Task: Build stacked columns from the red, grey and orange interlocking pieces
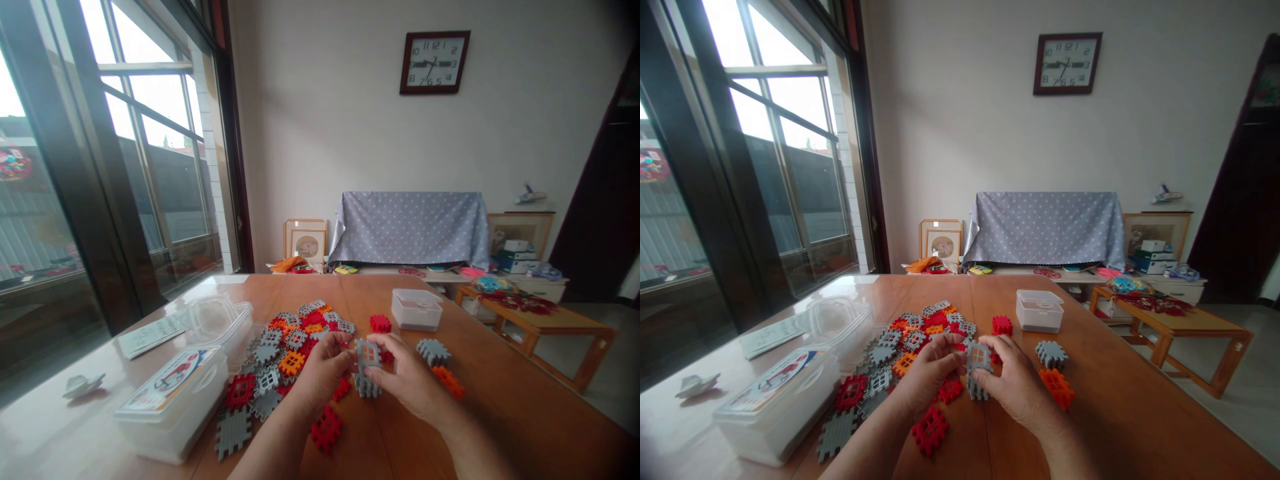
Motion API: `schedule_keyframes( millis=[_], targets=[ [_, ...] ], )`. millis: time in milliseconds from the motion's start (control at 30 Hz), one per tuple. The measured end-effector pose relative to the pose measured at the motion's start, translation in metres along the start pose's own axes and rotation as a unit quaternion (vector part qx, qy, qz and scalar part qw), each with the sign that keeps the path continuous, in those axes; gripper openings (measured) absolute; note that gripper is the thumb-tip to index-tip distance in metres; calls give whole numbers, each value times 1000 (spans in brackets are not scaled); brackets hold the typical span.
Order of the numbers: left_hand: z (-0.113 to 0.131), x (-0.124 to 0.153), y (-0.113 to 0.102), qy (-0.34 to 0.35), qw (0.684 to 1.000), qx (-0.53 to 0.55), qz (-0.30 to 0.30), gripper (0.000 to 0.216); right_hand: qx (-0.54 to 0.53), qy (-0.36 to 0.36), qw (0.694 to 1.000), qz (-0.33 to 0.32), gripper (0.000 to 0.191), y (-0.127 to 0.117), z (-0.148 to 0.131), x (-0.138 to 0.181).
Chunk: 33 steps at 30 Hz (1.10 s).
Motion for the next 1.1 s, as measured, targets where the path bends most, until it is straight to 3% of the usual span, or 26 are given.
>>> schedule_keyframes(
  millis=[133, 300, 500, 633, 733, 833, 967, 1100],
  targets=[
    [6, -1, -20, 6, 997, -44, 60, 45, 14, 19, 1000, -10, 45, -7, 17, -1],
    [16, -1, -50, 27, 989, -55, 137, 36, 30, 33, 998, -47, 47, 1, 29, 0],
    [16, -3, -69, 39, 979, -95, 177, 32, 59, 44, 995, -71, 51, 9, 34, 5],
    [15, -7, -86, 57, 956, -184, 221, 23, 60, 48, 995, -63, 56, 6, 34, 7],
    [17, -9, -101, 71, 921, -283, 258, 17, 49, 40, 997, -40, 51, 2, 31, 4],
    [24, -7, -105, 75, 858, -429, 271, 22, 33, 24, 999, -9, 43, 0, 29, 1],
    [26, -5, -77, 92, 763, -609, 197, 27, 28, 21, 999, 37, 36, -5, 31, -3],
    [13, -8, -52, 92, 721, -678, 113, 24, 22, 16, 998, 59, 35, -7, 29, -4]
  ],
)
Point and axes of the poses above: each hand's wrist, its own x-axis away from the middle knuckle, its own y-axis out of the palm, z = x × y, the point moved 10 cm from there along -x, towards the middle knuckle, and after that the axes turned 14 degrees about -x, right-handed, at the moved point
